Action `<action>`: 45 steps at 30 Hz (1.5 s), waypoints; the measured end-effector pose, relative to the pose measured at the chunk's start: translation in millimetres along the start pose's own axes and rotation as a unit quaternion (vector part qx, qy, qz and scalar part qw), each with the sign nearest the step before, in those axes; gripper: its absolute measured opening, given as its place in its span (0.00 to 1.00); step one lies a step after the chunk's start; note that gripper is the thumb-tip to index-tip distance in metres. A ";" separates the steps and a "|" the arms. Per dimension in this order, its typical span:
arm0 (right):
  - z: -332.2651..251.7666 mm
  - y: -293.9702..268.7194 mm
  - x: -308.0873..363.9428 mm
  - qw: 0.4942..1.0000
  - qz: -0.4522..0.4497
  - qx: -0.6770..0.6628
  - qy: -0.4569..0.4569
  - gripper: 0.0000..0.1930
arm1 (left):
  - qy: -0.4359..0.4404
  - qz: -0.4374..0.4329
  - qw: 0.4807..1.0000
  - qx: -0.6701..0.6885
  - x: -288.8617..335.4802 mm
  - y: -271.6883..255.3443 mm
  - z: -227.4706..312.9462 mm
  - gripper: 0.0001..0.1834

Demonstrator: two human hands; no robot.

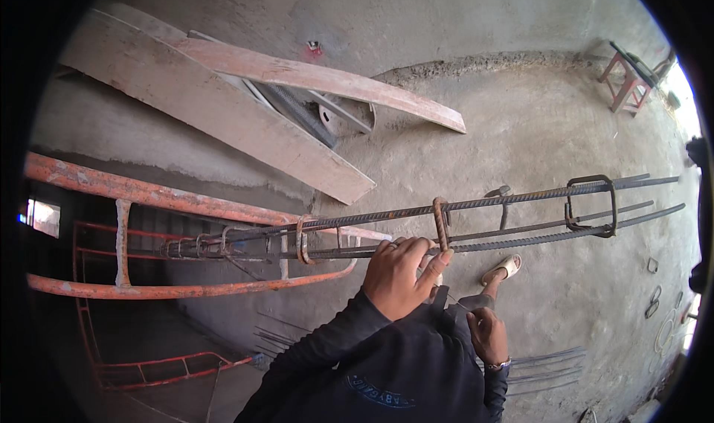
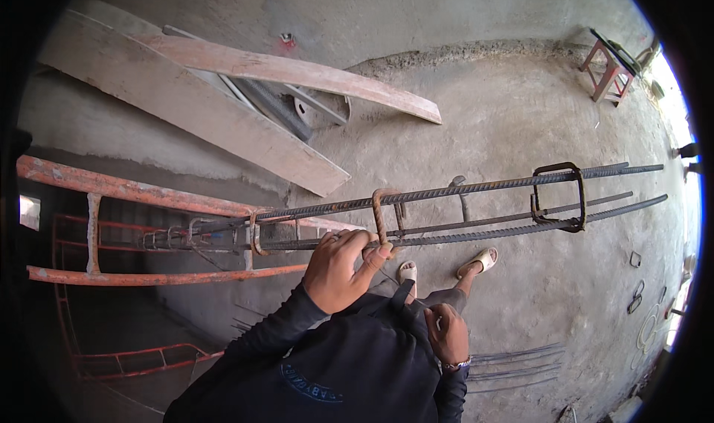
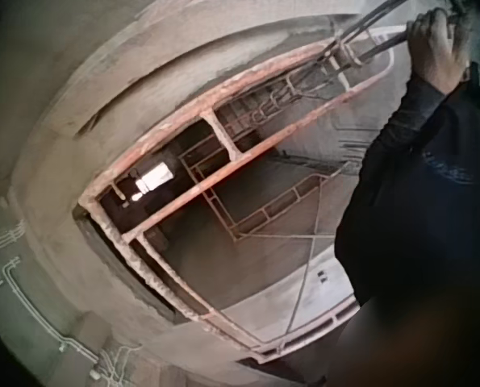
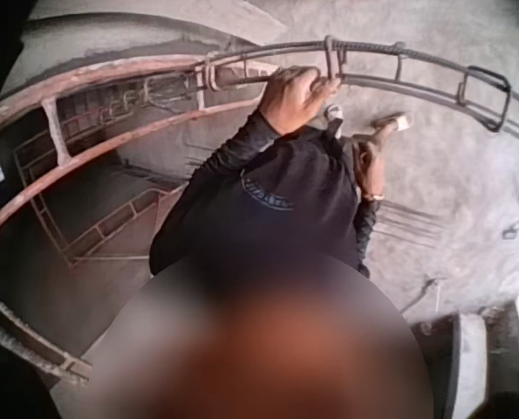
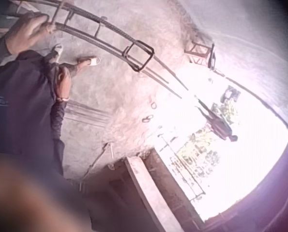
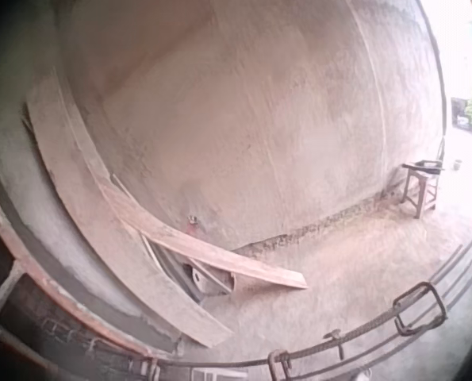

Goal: The person assembles a rebar cage by tying steel bars together with wire. They position the bars, wrap wire around intersections, and twist the wire to secure the joints. The person moves the cage along a staircase and continues tying additional joints.

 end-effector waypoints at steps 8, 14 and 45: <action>-24.6 -37.1 -41.9 0.995 -0.087 -0.011 -0.051 0.07 | 0.002 0.065 0.997 0.031 10.0 4.7 -5.9 0.20; -26.1 -48.5 -58.9 0.990 -0.126 -0.051 -0.033 0.14 | -0.037 0.198 0.968 0.147 10.9 -0.1 -6.9 0.26; 41.9 36.4 72.4 0.885 0.271 -0.378 0.032 0.14 | 0.196 -0.059 0.951 0.231 127.4 90.4 -99.1 0.23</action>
Point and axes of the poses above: each hand's wrist, its own x-axis away from the middle knuckle, its own y-axis out of the palm, z = x × y, the point moved 4 cm from there along -x, towards the middle knuckle
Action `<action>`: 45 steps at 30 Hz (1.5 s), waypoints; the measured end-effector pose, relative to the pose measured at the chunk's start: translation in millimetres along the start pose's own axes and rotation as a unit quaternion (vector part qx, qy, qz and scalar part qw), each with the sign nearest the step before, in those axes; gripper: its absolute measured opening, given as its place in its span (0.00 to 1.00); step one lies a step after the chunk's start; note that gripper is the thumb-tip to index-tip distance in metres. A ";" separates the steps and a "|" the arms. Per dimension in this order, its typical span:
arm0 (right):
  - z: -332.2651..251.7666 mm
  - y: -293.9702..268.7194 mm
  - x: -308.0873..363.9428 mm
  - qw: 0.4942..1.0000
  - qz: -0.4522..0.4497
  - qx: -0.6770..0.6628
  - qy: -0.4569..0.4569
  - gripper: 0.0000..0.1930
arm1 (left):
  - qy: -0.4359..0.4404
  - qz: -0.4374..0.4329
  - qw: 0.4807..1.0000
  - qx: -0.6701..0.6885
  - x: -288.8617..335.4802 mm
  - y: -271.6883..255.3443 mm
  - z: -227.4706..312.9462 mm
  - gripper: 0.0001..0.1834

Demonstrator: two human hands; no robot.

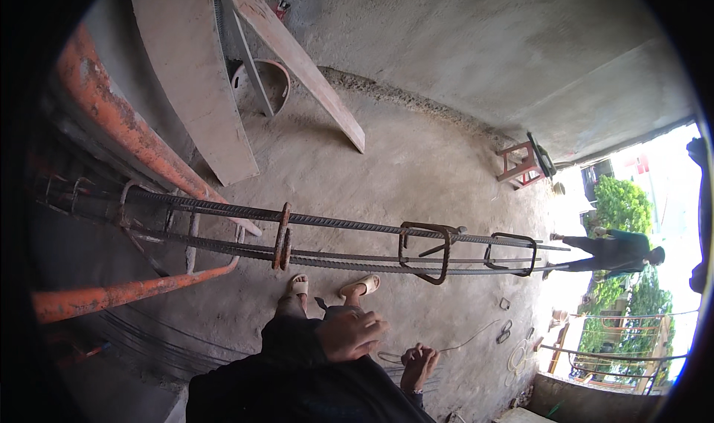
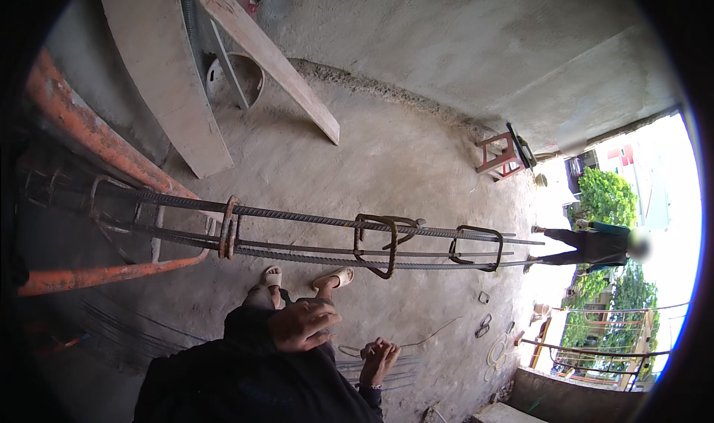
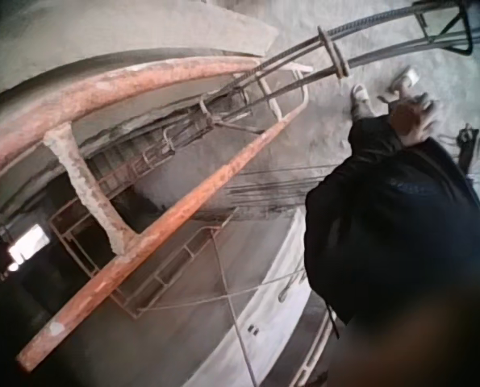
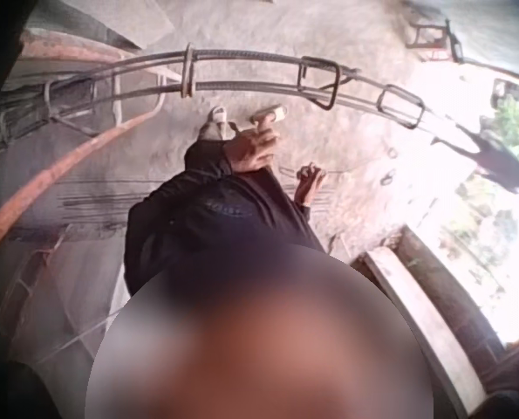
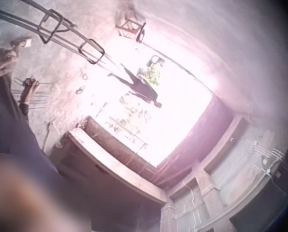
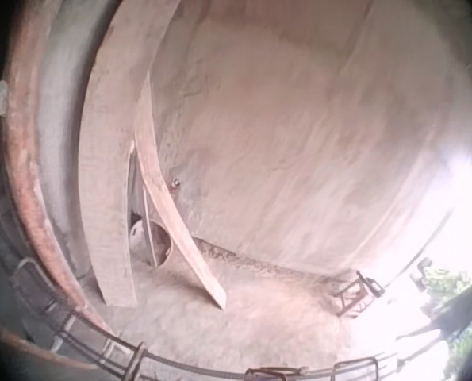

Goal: The person assembles a rebar cage by tying steel bars together with wire. They position the bars, wrap wire around intersections, and twist the wire to secure the joints. The person moves the cage along a staircase and continues tying additional joints.

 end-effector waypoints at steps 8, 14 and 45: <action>-136.6 158.6 -66.0 0.986 -0.109 -0.128 -0.004 0.14 | -0.332 -0.203 0.910 -0.145 24.7 71.0 -193.1 0.31; -139.0 181.8 -68.1 0.987 -0.072 -0.127 0.065 0.21 | -0.575 0.080 0.732 0.355 140.9 125.5 -368.0 0.21; -110.5 173.0 -61.9 0.962 -0.024 -0.271 -0.007 0.19 | -0.596 0.077 0.798 0.035 283.8 96.2 -370.1 0.24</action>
Point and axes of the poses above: each hand's wrist, its own x-axis away from the middle knuckle, its own y-axis out of the palm, z = x × y, the point moved 4 cm from there along -x, towards the middle knuckle
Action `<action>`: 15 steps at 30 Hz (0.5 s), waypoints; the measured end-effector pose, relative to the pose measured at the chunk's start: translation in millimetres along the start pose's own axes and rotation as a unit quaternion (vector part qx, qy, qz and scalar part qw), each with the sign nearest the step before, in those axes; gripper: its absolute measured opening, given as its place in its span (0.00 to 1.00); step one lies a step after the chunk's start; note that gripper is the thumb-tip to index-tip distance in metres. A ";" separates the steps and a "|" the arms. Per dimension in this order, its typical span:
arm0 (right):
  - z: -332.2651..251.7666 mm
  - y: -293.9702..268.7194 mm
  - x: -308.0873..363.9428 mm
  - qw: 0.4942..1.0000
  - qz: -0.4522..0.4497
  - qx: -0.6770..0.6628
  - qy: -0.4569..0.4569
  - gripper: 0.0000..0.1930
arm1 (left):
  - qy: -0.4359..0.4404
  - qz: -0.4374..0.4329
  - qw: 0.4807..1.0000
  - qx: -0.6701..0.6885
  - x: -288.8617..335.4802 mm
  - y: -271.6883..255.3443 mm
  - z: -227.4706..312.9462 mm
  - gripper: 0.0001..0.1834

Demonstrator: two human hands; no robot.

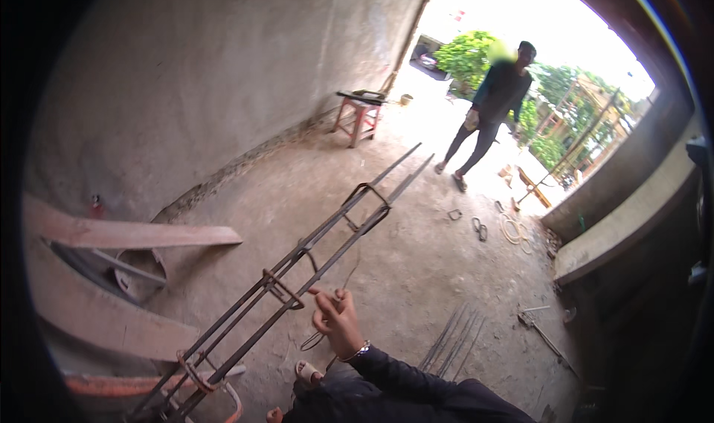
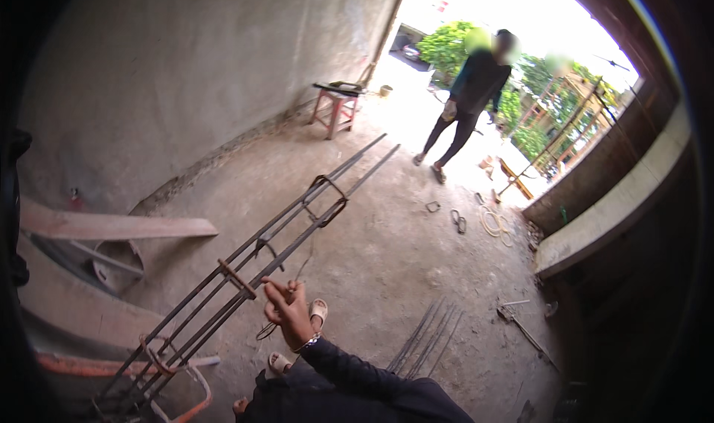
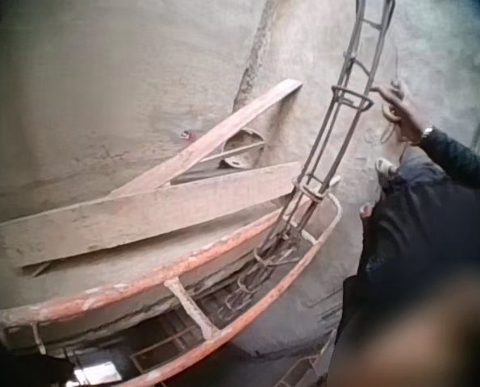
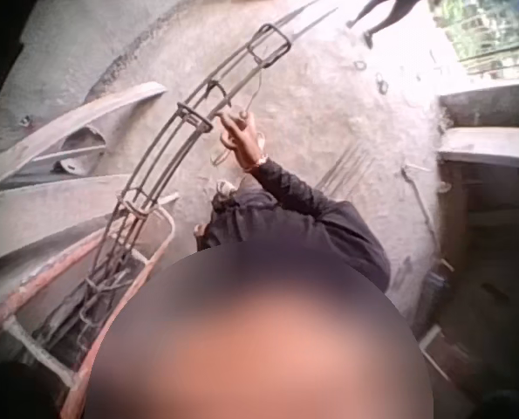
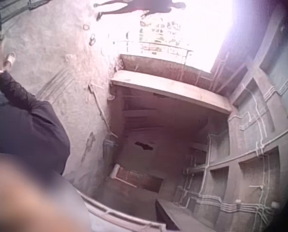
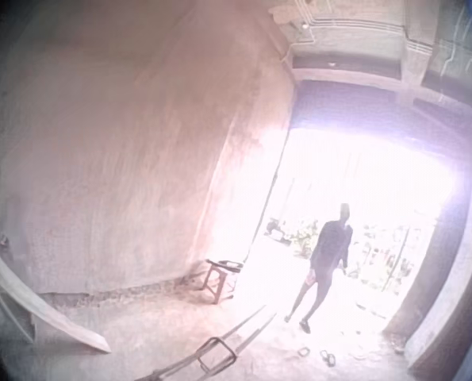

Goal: The person assembles a rebar cage by tying steel bars together with wire. They position the bars, wrap wire around intersections, and twist the wire to secure the joints. The person moves the cage along a staircase and continues tying additional joints.

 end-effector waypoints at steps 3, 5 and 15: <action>-2.3 9.5 1.2 0.998 -0.019 0.051 0.022 0.27 | 0.011 -0.030 0.999 0.006 -15.3 16.4 25.6 0.24; -0.4 14.2 1.0 0.997 -0.010 0.070 0.026 0.27 | 0.021 -0.041 0.999 0.008 -19.8 24.7 38.3 0.24; 15.8 15.5 -7.8 0.999 -0.004 -0.020 0.046 0.23 | 0.037 -0.068 0.997 0.010 -21.8 38.2 68.5 0.24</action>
Point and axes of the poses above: each hand's wrist, its own x-axis away from the middle knuckle, its own y-axis out of the palm, z = x × y, the point moved 4 cm from there along -x, towards the middle knuckle
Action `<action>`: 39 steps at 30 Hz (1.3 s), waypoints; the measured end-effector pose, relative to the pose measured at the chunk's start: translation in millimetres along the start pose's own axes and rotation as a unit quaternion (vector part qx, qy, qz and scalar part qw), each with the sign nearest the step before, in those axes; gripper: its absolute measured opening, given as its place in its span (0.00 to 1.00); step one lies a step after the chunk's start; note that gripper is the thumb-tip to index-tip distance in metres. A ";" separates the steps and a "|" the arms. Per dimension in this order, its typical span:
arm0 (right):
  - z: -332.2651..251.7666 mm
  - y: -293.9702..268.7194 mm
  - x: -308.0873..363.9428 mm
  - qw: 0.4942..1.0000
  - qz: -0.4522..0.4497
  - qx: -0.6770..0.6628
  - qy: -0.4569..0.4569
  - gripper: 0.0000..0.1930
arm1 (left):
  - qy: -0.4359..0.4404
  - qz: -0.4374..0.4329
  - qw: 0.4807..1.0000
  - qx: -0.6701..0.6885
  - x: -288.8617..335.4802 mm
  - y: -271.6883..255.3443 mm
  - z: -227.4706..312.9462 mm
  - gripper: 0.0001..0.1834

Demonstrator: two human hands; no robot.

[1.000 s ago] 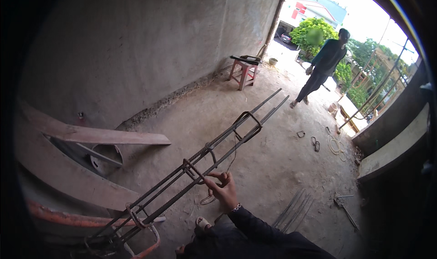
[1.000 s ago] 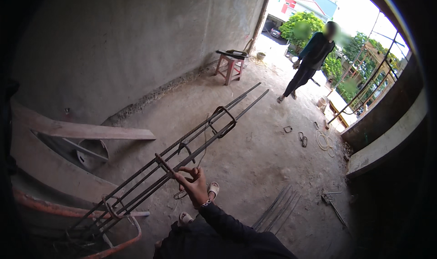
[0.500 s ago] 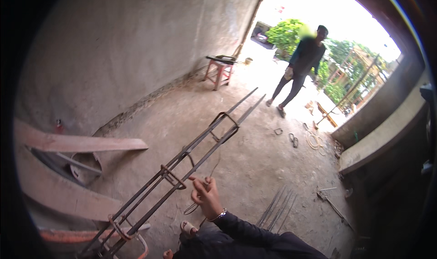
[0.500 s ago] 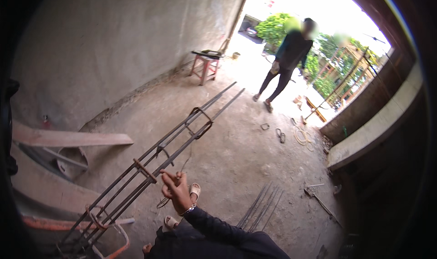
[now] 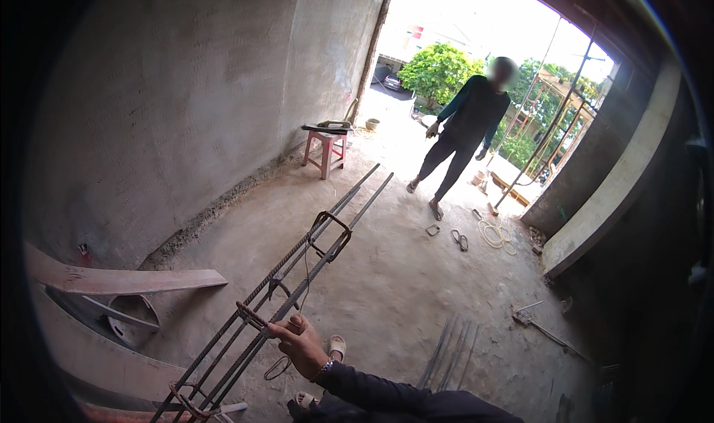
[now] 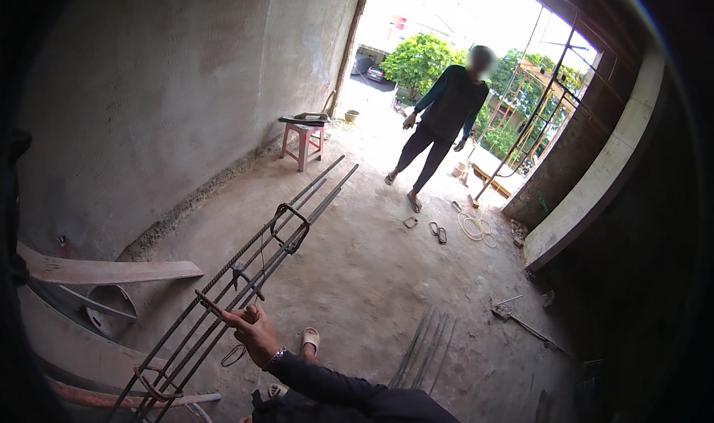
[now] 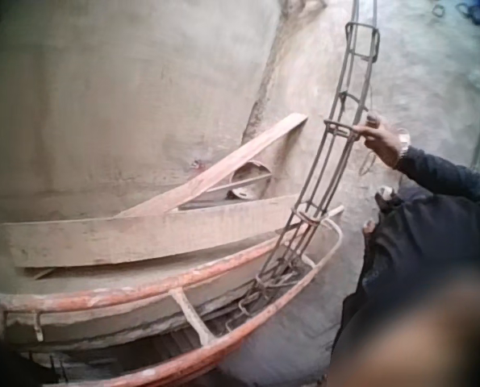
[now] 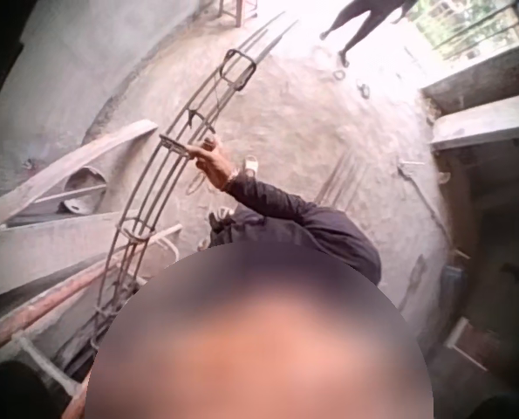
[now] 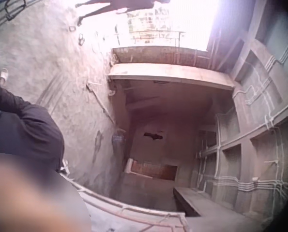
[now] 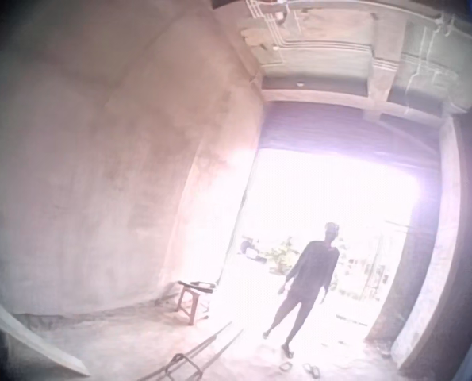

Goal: The person assembles a rebar cage by tying steel bars together with wire. They position the bars, wrap wire around intersections, and twist the wire to secure the joints. The person moves the cage along a staircase and continues tying additional joints.

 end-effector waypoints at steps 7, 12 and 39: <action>-9.4 2.2 8.0 0.998 -0.041 0.023 0.046 0.23 | 0.013 -0.021 0.999 -0.022 1.4 7.3 11.4 0.23; -47.2 -52.0 16.7 0.983 -0.056 0.150 -0.092 0.23 | 0.022 -0.027 0.999 -0.016 3.6 14.5 30.3 0.23; 193.9 -457.5 156.2 0.739 0.419 0.515 0.112 0.30 | 0.014 -0.054 0.998 -0.038 -10.5 1.3 52.0 0.22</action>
Point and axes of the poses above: each hand's wrist, its own x-axis away from the middle knuckle, its own y-axis out of the palm, z = x × y, the point moved 4 cm from there along -x, towards the middle knuckle
